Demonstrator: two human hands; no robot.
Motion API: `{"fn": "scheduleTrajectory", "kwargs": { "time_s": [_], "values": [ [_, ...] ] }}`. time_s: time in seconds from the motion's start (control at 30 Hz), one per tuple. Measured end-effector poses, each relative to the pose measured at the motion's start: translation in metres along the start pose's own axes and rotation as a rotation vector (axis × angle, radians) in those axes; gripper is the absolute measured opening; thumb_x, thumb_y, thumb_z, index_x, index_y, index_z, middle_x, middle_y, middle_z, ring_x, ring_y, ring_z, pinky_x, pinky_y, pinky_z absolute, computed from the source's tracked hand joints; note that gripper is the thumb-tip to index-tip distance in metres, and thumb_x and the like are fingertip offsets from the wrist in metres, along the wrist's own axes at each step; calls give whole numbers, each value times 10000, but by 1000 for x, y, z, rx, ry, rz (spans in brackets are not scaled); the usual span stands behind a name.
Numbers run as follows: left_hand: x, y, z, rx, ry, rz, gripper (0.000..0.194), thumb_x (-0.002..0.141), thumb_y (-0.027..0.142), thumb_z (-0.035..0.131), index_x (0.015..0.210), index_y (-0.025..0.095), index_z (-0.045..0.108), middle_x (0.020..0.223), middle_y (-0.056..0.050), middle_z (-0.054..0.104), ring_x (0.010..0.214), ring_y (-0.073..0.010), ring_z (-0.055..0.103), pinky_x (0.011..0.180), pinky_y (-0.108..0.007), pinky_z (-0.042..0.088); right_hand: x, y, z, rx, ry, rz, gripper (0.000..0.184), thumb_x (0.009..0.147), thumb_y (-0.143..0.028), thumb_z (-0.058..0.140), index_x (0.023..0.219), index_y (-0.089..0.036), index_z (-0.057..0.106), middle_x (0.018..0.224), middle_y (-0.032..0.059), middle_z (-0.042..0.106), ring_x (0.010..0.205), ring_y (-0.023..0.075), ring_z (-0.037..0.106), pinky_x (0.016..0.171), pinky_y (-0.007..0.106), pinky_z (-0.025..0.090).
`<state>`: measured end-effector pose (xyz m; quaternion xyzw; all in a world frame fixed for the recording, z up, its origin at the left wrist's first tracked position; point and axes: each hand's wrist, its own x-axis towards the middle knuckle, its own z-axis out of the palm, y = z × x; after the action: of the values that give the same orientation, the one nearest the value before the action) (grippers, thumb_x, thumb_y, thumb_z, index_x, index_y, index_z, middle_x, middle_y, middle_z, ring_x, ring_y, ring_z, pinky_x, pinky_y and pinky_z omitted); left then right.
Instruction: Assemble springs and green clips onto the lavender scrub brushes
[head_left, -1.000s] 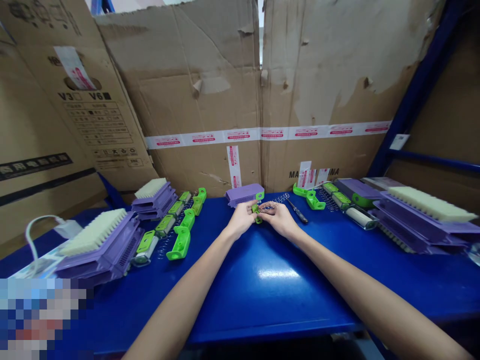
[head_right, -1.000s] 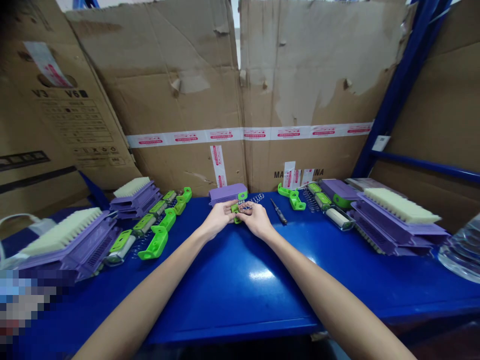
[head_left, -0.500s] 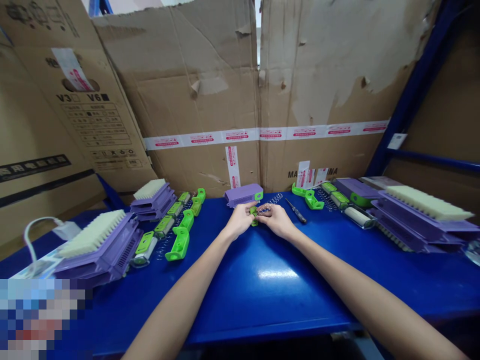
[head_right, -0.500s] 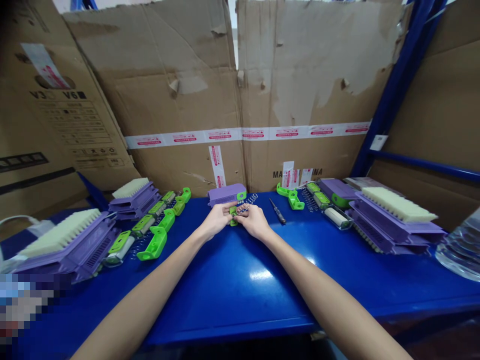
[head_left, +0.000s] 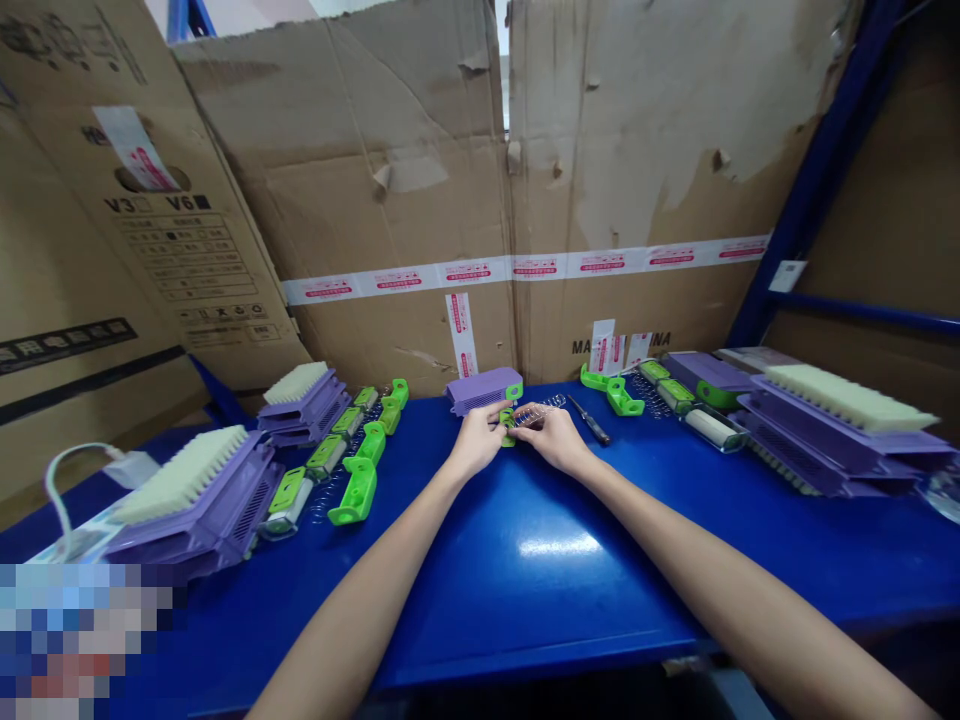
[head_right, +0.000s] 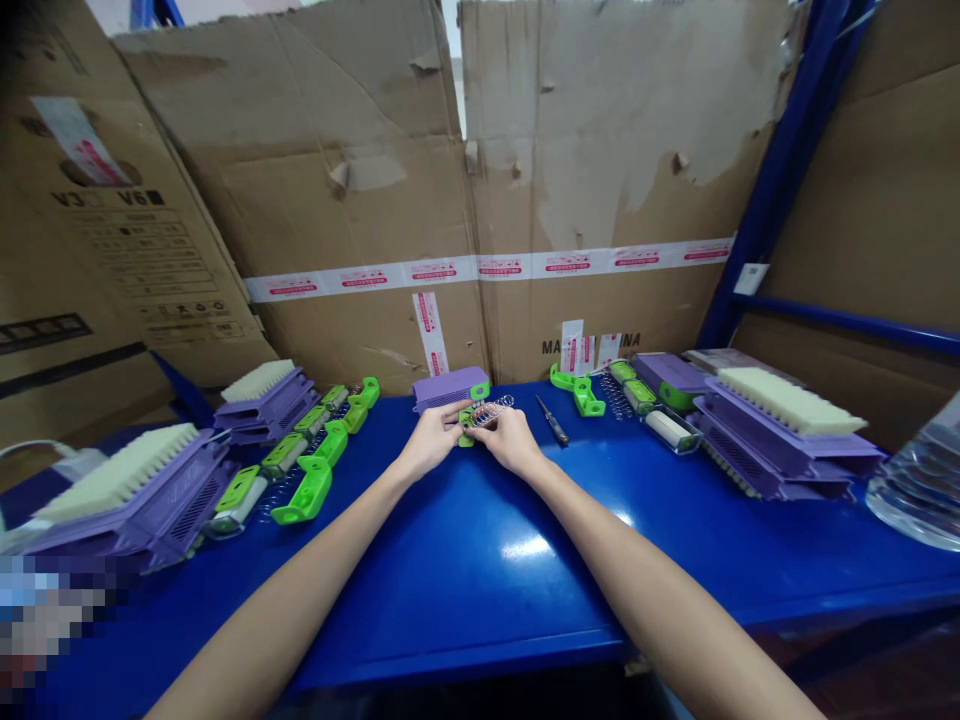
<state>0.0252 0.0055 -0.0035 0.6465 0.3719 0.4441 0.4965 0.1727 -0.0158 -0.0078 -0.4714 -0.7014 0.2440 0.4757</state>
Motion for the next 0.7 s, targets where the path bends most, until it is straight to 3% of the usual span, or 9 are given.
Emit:
{"fn": "scheduleTrajectory", "kwargs": {
  "time_s": [0.17,0.37,0.6,0.7],
  "values": [
    [-1,3,1,29,35,11,386,751,28,530,1127,81,605,929,-105,713,807,-188,673,691,-289,563,0,0,1,-44,30,14,184,716,-247,681,877,-159,691,692,31,715,660,197,673,607,264,495],
    [0,6,0,86,39,-13,349,740,16,532,1075,60,622,839,-100,714,746,-179,667,639,-270,551,-3,-2,-3,-14,-37,-146,225,718,-223,662,933,-164,691,881,48,725,742,176,664,713,274,492],
    [-2,11,-3,118,-5,-37,329,751,40,540,1063,71,640,661,-46,669,591,-134,624,579,-250,525,-3,-2,-2,43,-32,-115,194,710,-268,662,868,-157,674,784,38,711,692,170,653,659,260,486],
    [-3,12,-6,56,-51,-115,339,755,69,577,1092,80,620,689,-50,667,598,-128,627,584,-247,528,-2,-1,2,42,-27,-93,182,704,-283,664,841,-164,664,757,31,704,687,171,650,636,259,479]
  ]
}}
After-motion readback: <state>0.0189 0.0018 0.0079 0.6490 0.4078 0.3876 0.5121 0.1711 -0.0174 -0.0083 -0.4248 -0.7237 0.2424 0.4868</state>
